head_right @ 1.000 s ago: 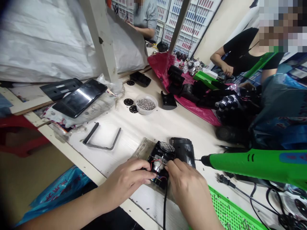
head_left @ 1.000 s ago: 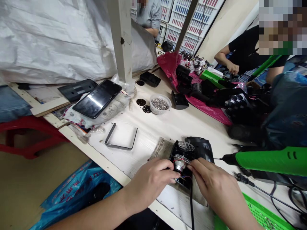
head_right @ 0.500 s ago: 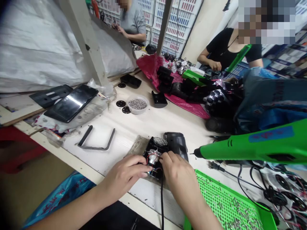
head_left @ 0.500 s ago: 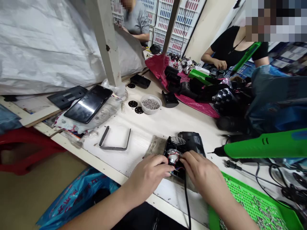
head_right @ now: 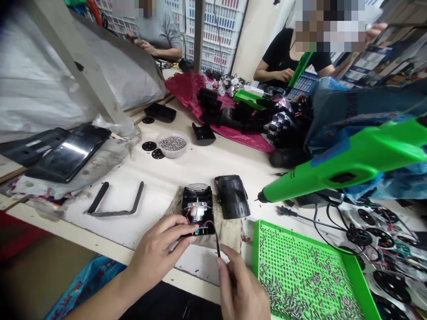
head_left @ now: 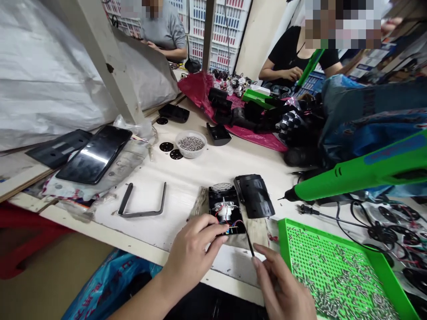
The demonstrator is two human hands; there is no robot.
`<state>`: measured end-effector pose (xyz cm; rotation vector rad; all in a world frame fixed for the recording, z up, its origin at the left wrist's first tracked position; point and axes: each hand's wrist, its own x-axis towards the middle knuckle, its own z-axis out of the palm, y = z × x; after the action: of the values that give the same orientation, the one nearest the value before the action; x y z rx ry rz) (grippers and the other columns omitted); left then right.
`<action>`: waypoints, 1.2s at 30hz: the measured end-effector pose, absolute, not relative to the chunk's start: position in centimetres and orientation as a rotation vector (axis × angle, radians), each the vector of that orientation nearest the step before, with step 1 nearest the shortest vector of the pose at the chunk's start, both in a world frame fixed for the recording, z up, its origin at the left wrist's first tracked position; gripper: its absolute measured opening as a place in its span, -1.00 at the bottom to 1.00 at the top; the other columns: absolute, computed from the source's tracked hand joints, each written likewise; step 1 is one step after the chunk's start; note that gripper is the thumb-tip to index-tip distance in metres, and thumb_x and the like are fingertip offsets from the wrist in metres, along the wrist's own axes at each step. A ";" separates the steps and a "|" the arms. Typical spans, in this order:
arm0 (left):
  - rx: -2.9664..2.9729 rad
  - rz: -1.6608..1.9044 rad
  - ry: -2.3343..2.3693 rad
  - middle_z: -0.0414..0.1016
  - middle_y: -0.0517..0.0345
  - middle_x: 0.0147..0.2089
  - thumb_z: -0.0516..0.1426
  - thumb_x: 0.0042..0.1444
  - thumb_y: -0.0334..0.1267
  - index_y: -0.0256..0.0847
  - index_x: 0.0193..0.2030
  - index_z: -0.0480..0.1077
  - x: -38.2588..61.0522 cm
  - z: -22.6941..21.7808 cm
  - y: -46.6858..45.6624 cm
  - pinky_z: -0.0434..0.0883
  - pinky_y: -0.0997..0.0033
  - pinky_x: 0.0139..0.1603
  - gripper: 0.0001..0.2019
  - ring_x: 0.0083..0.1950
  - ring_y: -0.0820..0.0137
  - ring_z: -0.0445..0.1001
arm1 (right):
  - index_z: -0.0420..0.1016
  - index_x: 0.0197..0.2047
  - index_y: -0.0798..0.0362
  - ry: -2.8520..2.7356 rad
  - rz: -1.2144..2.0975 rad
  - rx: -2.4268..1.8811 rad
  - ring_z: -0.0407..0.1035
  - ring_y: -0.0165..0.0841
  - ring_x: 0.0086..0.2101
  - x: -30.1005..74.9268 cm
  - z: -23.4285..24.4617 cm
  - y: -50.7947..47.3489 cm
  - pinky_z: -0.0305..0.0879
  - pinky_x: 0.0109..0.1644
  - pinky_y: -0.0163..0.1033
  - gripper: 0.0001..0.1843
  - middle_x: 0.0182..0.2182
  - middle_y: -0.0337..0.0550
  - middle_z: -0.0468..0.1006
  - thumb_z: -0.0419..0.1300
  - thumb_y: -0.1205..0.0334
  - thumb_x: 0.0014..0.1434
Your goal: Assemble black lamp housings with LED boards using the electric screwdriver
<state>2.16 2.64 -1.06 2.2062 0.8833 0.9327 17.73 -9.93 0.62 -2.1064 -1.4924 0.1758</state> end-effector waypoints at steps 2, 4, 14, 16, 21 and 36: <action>2.214 0.929 0.875 0.46 0.09 -0.19 0.11 0.20 -0.40 -0.16 -0.07 0.48 2.2 -0.9 2.7 0.50 0.34 -0.24 -0.80 -0.18 0.35 0.50 | 0.49 -0.11 -0.01 -1.490 0.095 -2.073 0.54 -0.39 -0.40 17.9 1.3 -9.1 0.42 -0.35 -0.38 -0.69 -0.35 -0.17 0.63 -0.01 0.05 0.32; 2.217 0.924 0.866 0.45 0.10 -0.20 0.11 0.20 -0.39 -0.17 -0.08 0.48 2.2 -0.8 2.7 0.49 0.34 -0.24 -0.81 -0.19 0.35 0.49 | 0.49 -0.13 -0.01 -1.529 0.039 -2.058 0.55 -0.37 -0.39 18.1 2.2 -7.9 0.41 -0.38 -0.37 -0.71 -0.32 -0.16 0.64 0.03 0.05 0.29; 2.271 0.881 0.882 0.42 0.12 -0.22 0.10 0.21 -0.38 -0.15 -0.09 0.43 3.3 -0.5 2.4 0.48 0.23 -0.23 -0.83 -0.22 0.30 0.45 | 0.42 -0.41 0.03 -1.881 -0.238 -2.151 0.44 -0.32 -0.57 18.7 2.6 -2.8 0.20 -0.55 -0.28 -0.61 -0.59 -0.21 0.52 -0.13 0.20 0.35; 2.286 0.879 0.887 0.42 0.11 -0.22 0.09 0.21 -0.38 -0.16 -0.09 0.42 3.5 -0.3 2.4 0.48 0.19 -0.24 -0.84 -0.21 0.28 0.44 | 0.46 -0.32 0.04 -1.865 -0.233 -2.120 0.48 -0.30 -0.51 18.7 2.1 -3.3 0.29 -0.48 -0.27 -0.62 -0.50 -0.18 0.58 -0.12 0.19 0.35; 2.445 0.689 0.924 0.41 0.11 -0.21 0.07 0.21 -0.40 -0.12 0.06 0.39 3.6 1.0 2.4 0.51 0.13 -0.27 -0.71 -0.22 0.25 0.45 | 0.47 0.02 0.06 -1.744 -0.017 -2.077 0.57 -0.31 -0.40 18.1 1.5 -5.8 0.43 -0.41 -0.28 -0.63 -0.23 -0.11 0.66 -0.09 0.17 0.35; 2.524 0.499 0.896 0.40 0.09 -0.20 0.03 0.18 -0.47 -0.09 0.05 0.42 3.4 2.0 3.2 0.53 0.10 -0.27 -0.65 -0.21 0.23 0.46 | 0.52 -0.27 0.04 -1.643 -0.311 -2.142 0.47 -0.37 -0.59 17.0 2.6 -6.2 0.29 -0.57 -0.33 -0.61 -0.51 -0.20 0.59 -0.11 0.17 0.33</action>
<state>3.35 3.20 2.03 2.5236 0.8963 0.4989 16.99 -6.15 2.60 -2.1417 -1.6425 -0.3111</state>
